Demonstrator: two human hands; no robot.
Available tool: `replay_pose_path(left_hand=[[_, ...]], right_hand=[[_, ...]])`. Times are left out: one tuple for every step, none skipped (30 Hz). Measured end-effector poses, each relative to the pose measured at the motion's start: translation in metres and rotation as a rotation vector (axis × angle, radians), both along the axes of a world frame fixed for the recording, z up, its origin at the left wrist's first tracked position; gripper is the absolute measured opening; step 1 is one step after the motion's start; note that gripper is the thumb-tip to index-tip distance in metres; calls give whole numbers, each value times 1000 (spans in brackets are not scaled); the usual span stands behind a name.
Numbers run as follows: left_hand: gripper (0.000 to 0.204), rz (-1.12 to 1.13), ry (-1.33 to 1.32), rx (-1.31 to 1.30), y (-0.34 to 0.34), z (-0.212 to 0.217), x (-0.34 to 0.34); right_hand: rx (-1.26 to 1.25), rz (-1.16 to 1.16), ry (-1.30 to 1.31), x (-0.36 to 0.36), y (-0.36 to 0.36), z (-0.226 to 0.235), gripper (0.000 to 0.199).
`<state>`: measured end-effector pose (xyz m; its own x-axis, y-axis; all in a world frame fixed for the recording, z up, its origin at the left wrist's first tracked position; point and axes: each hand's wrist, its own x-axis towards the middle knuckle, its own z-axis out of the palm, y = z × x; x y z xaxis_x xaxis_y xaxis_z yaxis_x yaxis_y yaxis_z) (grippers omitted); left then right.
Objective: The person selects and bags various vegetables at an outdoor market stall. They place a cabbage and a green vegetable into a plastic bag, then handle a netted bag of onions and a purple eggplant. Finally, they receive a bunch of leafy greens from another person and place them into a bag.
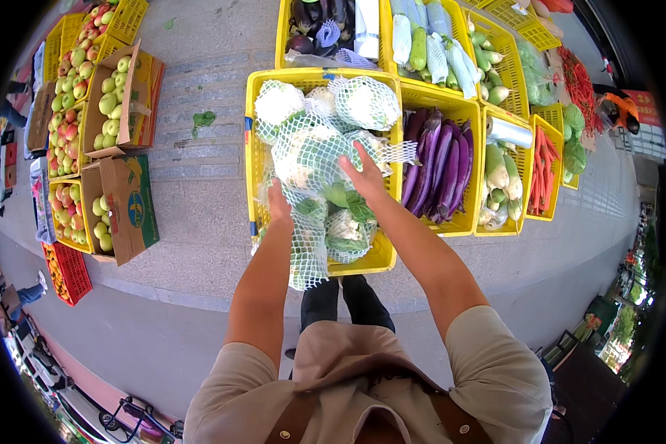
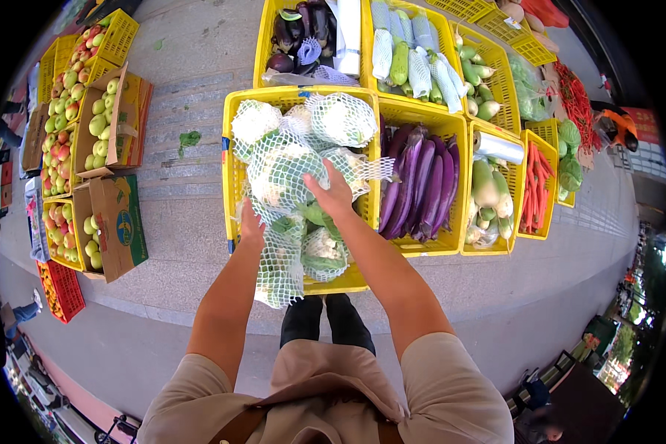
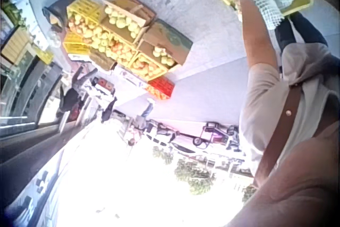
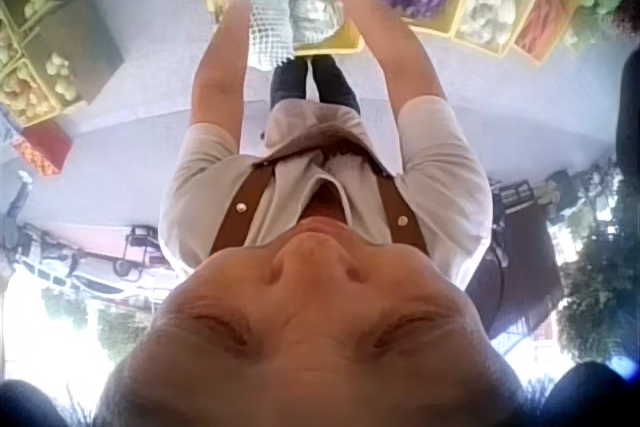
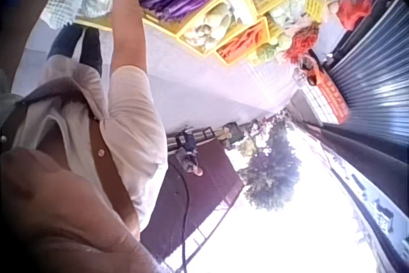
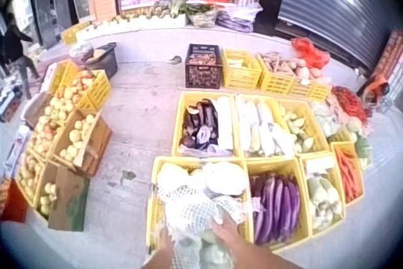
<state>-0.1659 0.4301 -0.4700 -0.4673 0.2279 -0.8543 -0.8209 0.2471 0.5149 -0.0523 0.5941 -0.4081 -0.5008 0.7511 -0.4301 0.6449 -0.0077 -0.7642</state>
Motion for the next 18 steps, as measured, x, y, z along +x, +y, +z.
replay_pose_path(left_hand=[[76,71,34,-23,11,-7,-6],[71,67,72,26,22,-6,-11],[65,73,72,69,38,3,-15],[62,97,59,81,42,-10,-22],[63,86,16,147,46,-19,-25],[63,115,-25,167,52,-22,-26],[64,158,-32,265,52,-61,-31],[65,198,-39,364,55,-69,-33],[66,182,-48,391,50,-74,-31],[68,166,-54,420,46,-78,-28],[70,145,-55,453,50,-66,-25],[71,173,-27,358,55,-56,-22],[71,203,0,261,58,-45,-11],[72,237,21,166,59,-35,0],[73,198,77,148,57,-26,10],[74,168,129,129,53,-19,22],[73,115,222,82,53,-2,36],[72,58,312,38,52,16,50]], right_hand=[[135,118,-56,-18,12,-10,80],[189,165,-85,-33,22,-19,83],[311,205,-131,-41,32,-43,80],[370,245,-184,-53,36,-51,82],[323,259,-158,-60,39,-60,83],[245,288,-107,-65,39,-68,83],[294,307,-131,-66,34,-74,81],[343,323,-155,-66,31,-77,79],[343,274,-138,-65,29,-78,75],[346,225,-119,-61,25,-77,72],[353,171,-95,-58,24,-74,69],[444,158,-19,-52,21,-71,64],[531,143,55,-42,14,-65,59],[646,98,192,-34,9,-57,54],[638,26,205,-23,3,-52,53],[578,33,221,-10,-2,-37,54],[616,28,245,7,-7,-31,57],[576,-24,143,31,-17,-26,61]])
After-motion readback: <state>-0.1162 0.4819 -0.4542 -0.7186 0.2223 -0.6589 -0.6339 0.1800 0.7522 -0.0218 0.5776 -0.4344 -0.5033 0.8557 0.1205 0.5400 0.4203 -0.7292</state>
